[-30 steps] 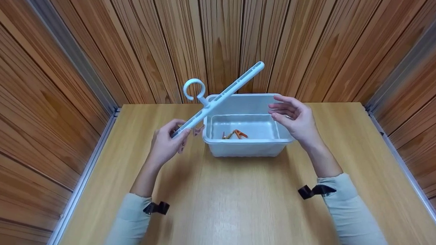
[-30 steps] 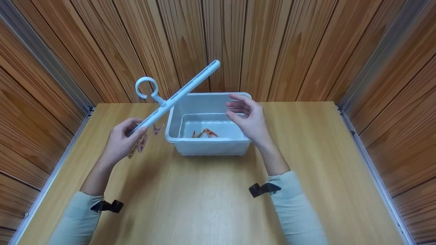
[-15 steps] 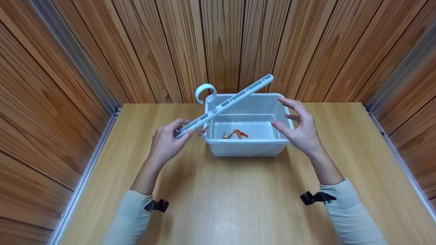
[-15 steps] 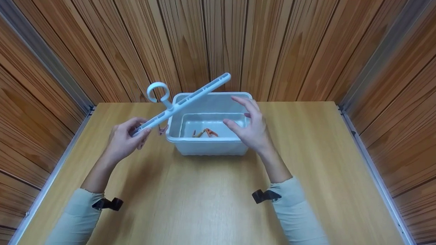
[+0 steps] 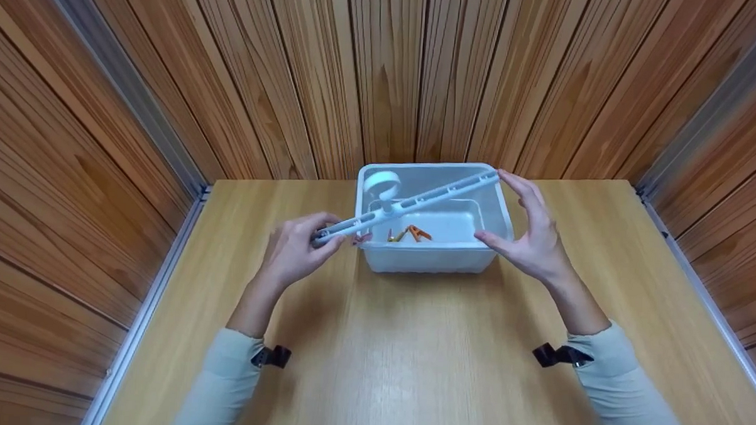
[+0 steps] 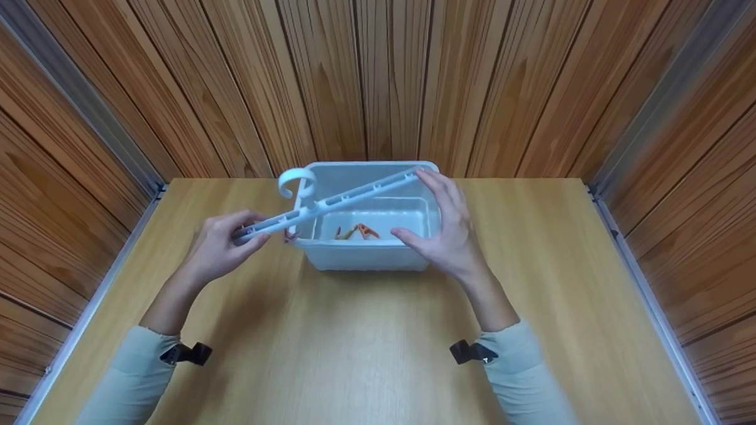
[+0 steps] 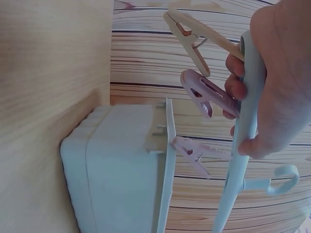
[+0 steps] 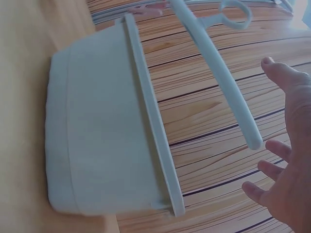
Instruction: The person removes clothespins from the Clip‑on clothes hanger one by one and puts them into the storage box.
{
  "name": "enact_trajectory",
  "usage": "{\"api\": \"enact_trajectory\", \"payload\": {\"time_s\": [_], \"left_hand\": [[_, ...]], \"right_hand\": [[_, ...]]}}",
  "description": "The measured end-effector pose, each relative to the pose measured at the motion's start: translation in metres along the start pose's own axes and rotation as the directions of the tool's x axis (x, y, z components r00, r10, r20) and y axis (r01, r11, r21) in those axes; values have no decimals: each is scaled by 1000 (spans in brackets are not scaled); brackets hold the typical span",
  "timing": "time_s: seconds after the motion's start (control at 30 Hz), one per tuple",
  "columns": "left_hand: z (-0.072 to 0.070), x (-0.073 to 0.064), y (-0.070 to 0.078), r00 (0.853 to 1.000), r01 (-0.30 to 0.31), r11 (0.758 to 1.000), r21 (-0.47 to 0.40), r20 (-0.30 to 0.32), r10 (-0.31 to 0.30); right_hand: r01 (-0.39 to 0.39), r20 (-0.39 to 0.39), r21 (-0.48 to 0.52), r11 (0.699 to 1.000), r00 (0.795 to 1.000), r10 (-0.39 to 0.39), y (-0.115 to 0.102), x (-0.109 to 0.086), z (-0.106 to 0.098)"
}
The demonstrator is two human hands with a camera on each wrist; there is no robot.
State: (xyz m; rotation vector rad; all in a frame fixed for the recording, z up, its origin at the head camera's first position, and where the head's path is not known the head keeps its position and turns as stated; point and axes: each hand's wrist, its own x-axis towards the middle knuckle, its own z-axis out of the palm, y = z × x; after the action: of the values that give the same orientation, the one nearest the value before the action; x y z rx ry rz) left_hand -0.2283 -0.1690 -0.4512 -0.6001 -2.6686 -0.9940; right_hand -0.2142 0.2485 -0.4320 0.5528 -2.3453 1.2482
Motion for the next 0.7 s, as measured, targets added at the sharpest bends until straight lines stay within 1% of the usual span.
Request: {"api": "enact_trajectory", "payload": {"time_s": [0.07, 0.17, 0.23, 0.33, 0.43, 0.53, 0.6, 0.7], "left_hand": [[0, -1, 0, 999, -54, 998, 27, 12, 53], [0, -2, 0, 991, -130, 989, 65, 22, 128], [0, -2, 0, 986, -165, 984, 72, 30, 163], [-1, -2, 0, 980, -195, 978, 68, 48, 192], [-1, -1, 1, 974, -218, 974, 67, 72, 214], [-1, 0, 3, 966, -241, 969, 59, 106, 234], [-1, 0, 4, 961, -250, 967, 45, 132, 242], [0, 1, 5, 955, -254, 967, 35, 166, 245]], "right_hand": [[36, 7, -20, 999, 999, -36, 3, -2, -2], [92, 27, -42, 995, 995, -91, 5, -4, -6], [127, 53, -51, 991, 991, -124, 6, -4, -8], [166, 109, -63, 984, 981, -159, 5, -3, -11], [175, 182, -81, 981, 971, -158, 4, -4, -14], [158, 260, -91, 983, 957, -130, 1, -6, -18], [152, 309, -97, 984, 944, -116, 0, -7, -21], [153, 381, -98, 983, 919, -105, -2, -6, -24]]}}
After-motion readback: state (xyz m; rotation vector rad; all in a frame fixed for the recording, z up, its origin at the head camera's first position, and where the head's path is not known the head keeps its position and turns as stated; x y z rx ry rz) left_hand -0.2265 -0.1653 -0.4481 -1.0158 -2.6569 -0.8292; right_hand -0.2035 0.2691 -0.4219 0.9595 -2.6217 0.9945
